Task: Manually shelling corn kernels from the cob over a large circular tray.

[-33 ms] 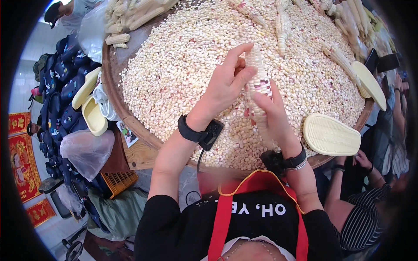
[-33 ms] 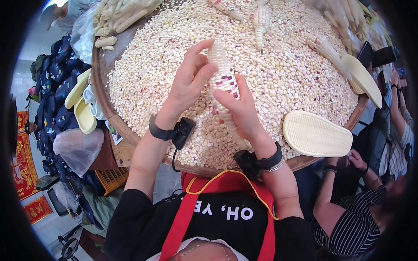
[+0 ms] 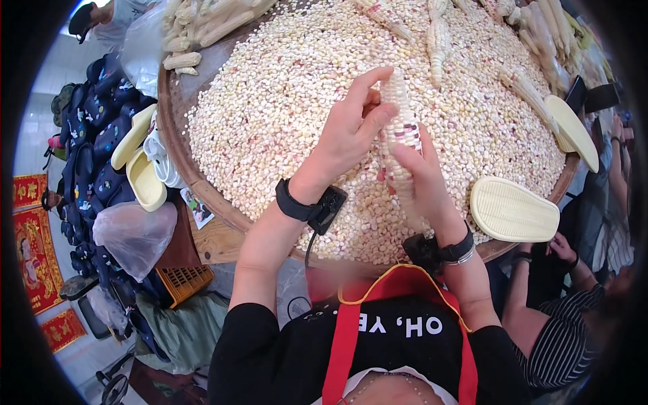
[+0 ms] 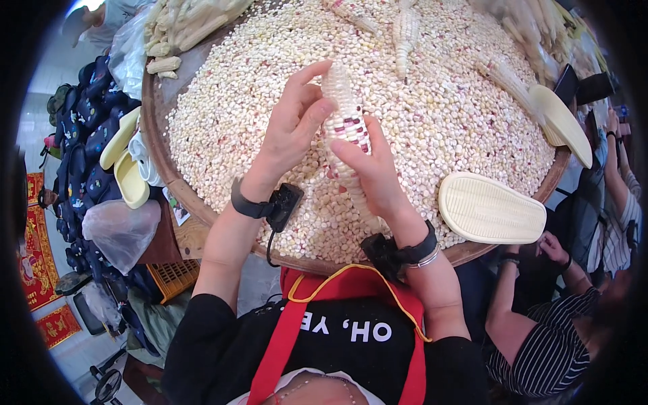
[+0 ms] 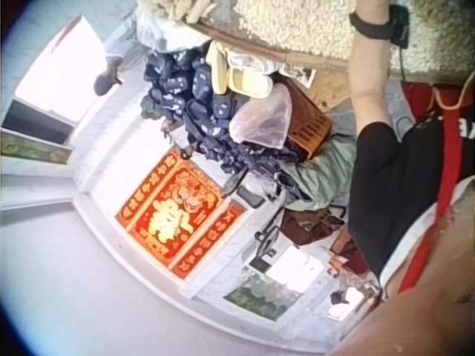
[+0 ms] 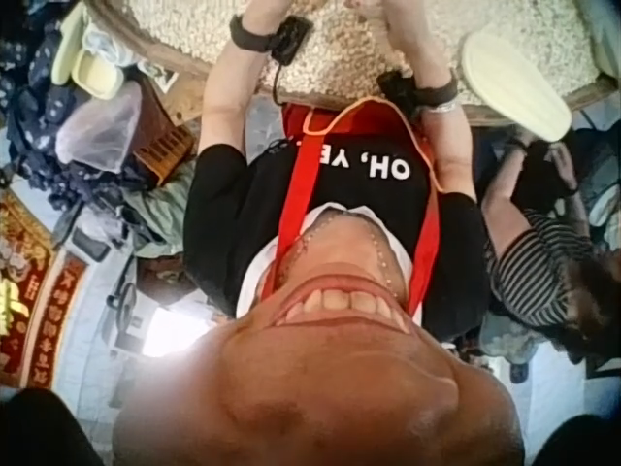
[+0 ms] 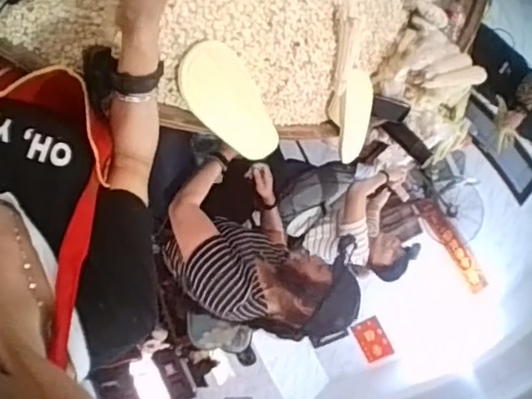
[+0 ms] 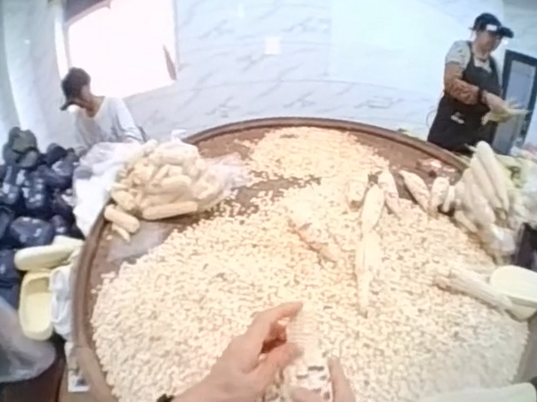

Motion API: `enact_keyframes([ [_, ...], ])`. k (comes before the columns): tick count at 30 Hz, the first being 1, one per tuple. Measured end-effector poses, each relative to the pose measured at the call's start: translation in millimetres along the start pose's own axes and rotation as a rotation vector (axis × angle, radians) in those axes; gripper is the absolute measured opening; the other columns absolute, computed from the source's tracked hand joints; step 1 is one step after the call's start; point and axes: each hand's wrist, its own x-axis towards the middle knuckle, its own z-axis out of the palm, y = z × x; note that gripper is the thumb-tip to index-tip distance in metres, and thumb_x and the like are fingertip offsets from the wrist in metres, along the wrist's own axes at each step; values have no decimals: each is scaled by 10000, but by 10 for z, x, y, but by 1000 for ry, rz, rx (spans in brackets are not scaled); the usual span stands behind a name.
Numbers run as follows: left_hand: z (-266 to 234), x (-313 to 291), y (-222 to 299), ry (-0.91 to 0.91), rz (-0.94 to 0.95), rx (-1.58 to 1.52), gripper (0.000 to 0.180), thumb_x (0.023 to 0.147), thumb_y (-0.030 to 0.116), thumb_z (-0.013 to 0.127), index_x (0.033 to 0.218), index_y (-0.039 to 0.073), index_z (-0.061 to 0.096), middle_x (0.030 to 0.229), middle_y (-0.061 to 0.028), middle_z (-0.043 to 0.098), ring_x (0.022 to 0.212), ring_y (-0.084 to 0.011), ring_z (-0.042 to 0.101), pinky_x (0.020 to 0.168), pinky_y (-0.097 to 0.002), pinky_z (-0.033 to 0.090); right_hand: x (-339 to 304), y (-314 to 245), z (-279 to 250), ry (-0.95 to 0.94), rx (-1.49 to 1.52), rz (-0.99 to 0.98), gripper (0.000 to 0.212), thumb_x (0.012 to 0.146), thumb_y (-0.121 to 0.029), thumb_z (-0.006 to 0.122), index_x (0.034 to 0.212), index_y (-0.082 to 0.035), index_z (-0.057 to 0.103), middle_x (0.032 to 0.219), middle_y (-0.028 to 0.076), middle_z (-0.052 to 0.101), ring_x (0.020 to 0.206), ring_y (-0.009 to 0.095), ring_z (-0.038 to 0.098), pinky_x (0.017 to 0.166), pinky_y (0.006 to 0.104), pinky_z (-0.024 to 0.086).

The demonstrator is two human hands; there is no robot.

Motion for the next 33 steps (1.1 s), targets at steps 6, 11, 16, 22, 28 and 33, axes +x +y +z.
enact_keyframes([
  [6, -47, -43, -27, 45, 12, -27, 379, 906, 67, 420, 1285, 64, 401, 916, -51, 584, 799, -69, 497, 715, -205, 402, -14, 52, 51, -71, 146, -26, 493, 795, -260, 574, 1199, -82, 353, 907, 60, 553, 627, 134, 586, 428, 239, 455],
  [11, 93, -24, 58, -56, -75, -239, 498, 847, 33, 496, 1315, 75, 330, 830, -6, 464, 710, -74, 433, 638, -206, 389, -38, 27, -49, -92, 197, -92, 588, 809, -179, 572, 1294, -100, 249, 1011, 66, 536, 809, 139, 574, 600, 268, 499],
  [16, 1, -41, 9, 72, -67, 3, 432, 870, 36, 464, 1291, 73, 372, 837, 3, 527, 634, -43, 428, 553, -186, 370, 173, 393, -151, 14, 111, 13, 857, 751, -299, 654, 1352, 70, 165, 1389, 171, 218, 1273, 250, 241, 1057, 350, 178],
  [22, 42, 3, -22, 31, -182, -454, 376, 906, 111, 409, 1260, -15, 389, 989, -88, 584, 886, -137, 552, 793, -228, 428, -8, 77, -88, -217, 387, 52, 687, 840, -207, 571, 1379, -101, 161, 1046, 68, 511, 740, 131, 568, 561, 261, 494],
  [28, -197, -84, -234, 10, -124, -242, 405, 935, 294, 387, 1202, -5, 443, 942, -105, 592, 810, -157, 584, 715, -271, 472, 24, 334, 87, -318, 323, 96, 756, 838, -230, 582, 1405, -134, 91, 1003, 40, 500, 693, 107, 543, 485, 241, 467],
  [33, -177, -30, -225, -13, -260, -506, 434, 939, 369, 352, 1148, 4, 460, 886, -99, 595, 772, -160, 583, 672, -267, 477, -11, 282, 82, -344, 248, -56, 813, 793, -147, 614, 1412, -129, 86, 1091, 22, 469, 882, 91, 477, 721, 231, 426],
])
